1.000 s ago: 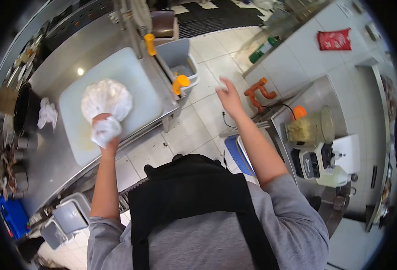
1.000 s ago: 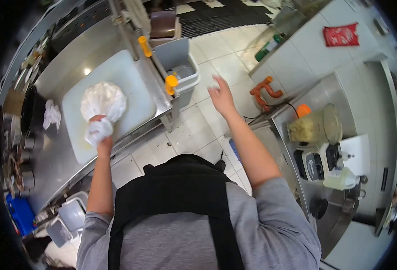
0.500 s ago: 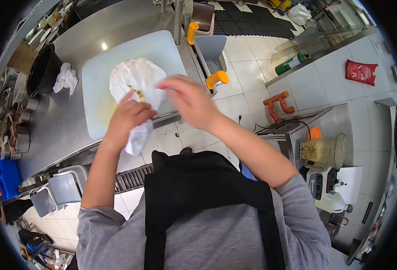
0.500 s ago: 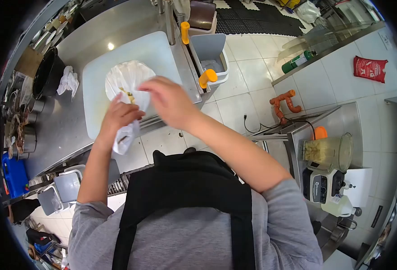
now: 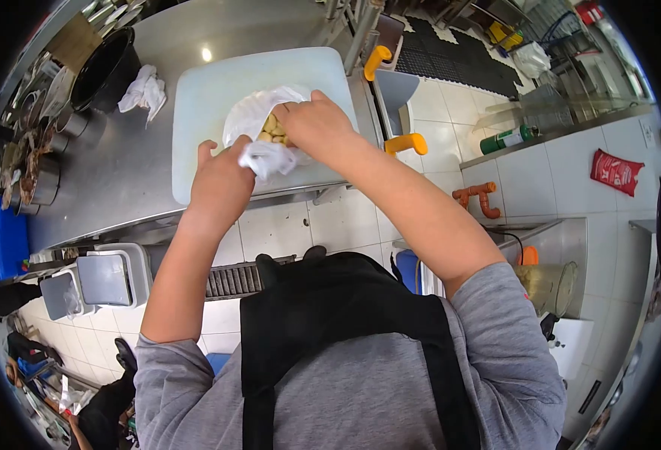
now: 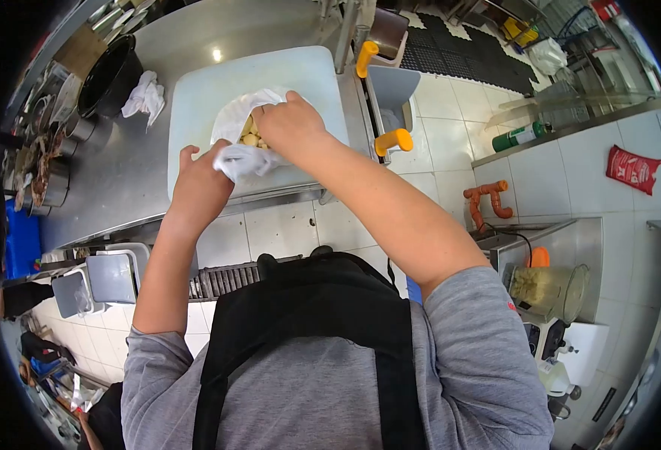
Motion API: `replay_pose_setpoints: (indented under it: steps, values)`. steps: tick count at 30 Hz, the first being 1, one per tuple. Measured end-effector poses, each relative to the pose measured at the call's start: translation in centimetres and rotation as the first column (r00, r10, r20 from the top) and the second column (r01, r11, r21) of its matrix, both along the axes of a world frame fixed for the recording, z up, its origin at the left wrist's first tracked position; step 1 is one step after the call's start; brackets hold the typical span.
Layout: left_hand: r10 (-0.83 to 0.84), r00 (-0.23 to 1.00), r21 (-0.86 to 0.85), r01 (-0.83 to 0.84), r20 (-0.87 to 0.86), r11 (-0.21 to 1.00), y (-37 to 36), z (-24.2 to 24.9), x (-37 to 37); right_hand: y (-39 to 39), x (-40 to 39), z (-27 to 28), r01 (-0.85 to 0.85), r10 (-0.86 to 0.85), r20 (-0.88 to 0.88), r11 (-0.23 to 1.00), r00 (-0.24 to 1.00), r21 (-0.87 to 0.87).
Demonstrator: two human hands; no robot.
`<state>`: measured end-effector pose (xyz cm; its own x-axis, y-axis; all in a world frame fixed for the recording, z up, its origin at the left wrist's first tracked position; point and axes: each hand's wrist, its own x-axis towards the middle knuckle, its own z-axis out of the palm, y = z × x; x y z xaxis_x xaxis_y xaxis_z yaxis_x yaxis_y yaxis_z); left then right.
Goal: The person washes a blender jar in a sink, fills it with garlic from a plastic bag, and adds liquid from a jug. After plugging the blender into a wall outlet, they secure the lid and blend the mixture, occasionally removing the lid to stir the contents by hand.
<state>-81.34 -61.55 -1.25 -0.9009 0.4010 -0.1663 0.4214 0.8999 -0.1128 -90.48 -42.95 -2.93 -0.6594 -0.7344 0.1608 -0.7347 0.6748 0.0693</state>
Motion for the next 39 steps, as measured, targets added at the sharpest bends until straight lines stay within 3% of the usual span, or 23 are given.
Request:
replay_pose_setpoints:
  steps: [1, 2, 3, 5, 8, 10, 15, 17, 21, 23, 25, 27, 30, 32, 34, 39]
  values:
    - [0.073, 0.996, 0.227, -0.058, -0.058, 0.972, 0.5, 1.0, 0.2, -0.5, -0.1, -0.1, 0.006, -0.007, -0.001, 0.993, 1.000, -0.121]
    - [0.154, 0.983, 0.445, -0.094, -0.100, 0.891, 0.8, 1.5, 0.3, -0.8, -0.2, -0.2, -0.001, 0.001, -0.005, 0.993, 1.000, -0.121]
    - [0.159, 0.982, 0.445, -0.098, -0.102, 0.890, 0.6, 1.3, 0.5, -1.1, -0.1, -0.2, -0.003, 0.002, -0.002, 0.986, 1.000, -0.165]
    - [0.021, 0.926, 0.288, 0.095, -0.377, 0.953, 0.3, 0.2, 0.8, -1.6, 0.1, -0.4, -0.005, 0.005, -0.001, 0.978, 1.000, -0.209]
    - [0.074, 0.902, 0.411, 0.120, -0.425, 0.904, 0.2, -1.9, 1.4, -2.7, 0.2, -2.1, 0.000, 0.012, 0.071, 0.986, 0.997, -0.165]
    - [0.063, 0.919, 0.407, 0.110, -0.390, 0.907, 0.0, -3.9, 2.0, -3.7, 0.6, -3.3, 0.229, -0.163, 0.287, 0.949, 0.944, -0.215]
    - [0.250, 0.875, 0.623, 0.071, -0.414, 0.779, 0.3, -7.7, 2.3, -4.5, -0.2, -5.3, 0.150, -0.132, 0.106, 0.973, 0.985, -0.176]
    - [0.290, 0.868, 0.660, 0.056, -0.403, 0.750, 0.1, -8.4, 2.3, -5.3, -0.5, -5.0, 0.276, -0.222, 0.367, 0.956, 0.903, -0.100]
    - [0.248, 0.891, 0.662, 0.075, -0.379, 0.745, 0.1, -8.9, 2.7, -5.8, -1.1, -7.0, 0.220, -0.175, 0.311, 0.969, 0.934, -0.115]
    - [0.266, 0.898, 0.684, 0.050, -0.349, 0.727, 0.1, -9.0, 2.9, -5.5, -1.5, -5.9, 0.117, -0.094, 0.491, 0.993, 0.866, -0.016]
    - [0.358, 0.900, 0.804, -0.013, -0.250, 0.595, 0.3, -8.8, 2.9, -5.2, -2.0, -5.3, 0.075, -0.057, 0.516, 0.997, 0.855, -0.014]
    - [0.323, 0.895, 0.766, 0.030, -0.306, 0.642, 0.3, -7.6, 2.9, -5.3, -2.6, -4.3, 0.038, -0.025, 0.539, 0.999, 0.842, -0.013]
    - [0.300, 0.870, 0.726, 0.092, -0.391, 0.681, 0.4, -5.9, 2.1, -5.3, -3.1, -1.2, 0.076, -0.132, 0.492, 0.988, 0.861, 0.132]
    - [0.319, 0.851, 0.730, 0.105, -0.417, 0.675, 0.4, -5.1, 1.4, -4.4, -3.0, 1.0, 0.045, 0.024, 0.424, 0.987, 0.906, -0.154]
    - [0.320, 0.827, 0.741, 0.163, -0.463, 0.652, 0.5, -4.1, 0.5, -4.3, -3.1, 4.3, 0.089, -0.035, 0.528, 0.993, 0.849, -0.077]
    - [0.291, 0.857, 0.712, 0.119, -0.425, 0.692, 1.0, -3.5, -0.1, -3.6, -3.5, 7.9, 0.141, 0.048, 0.586, 0.952, 0.809, -0.273]
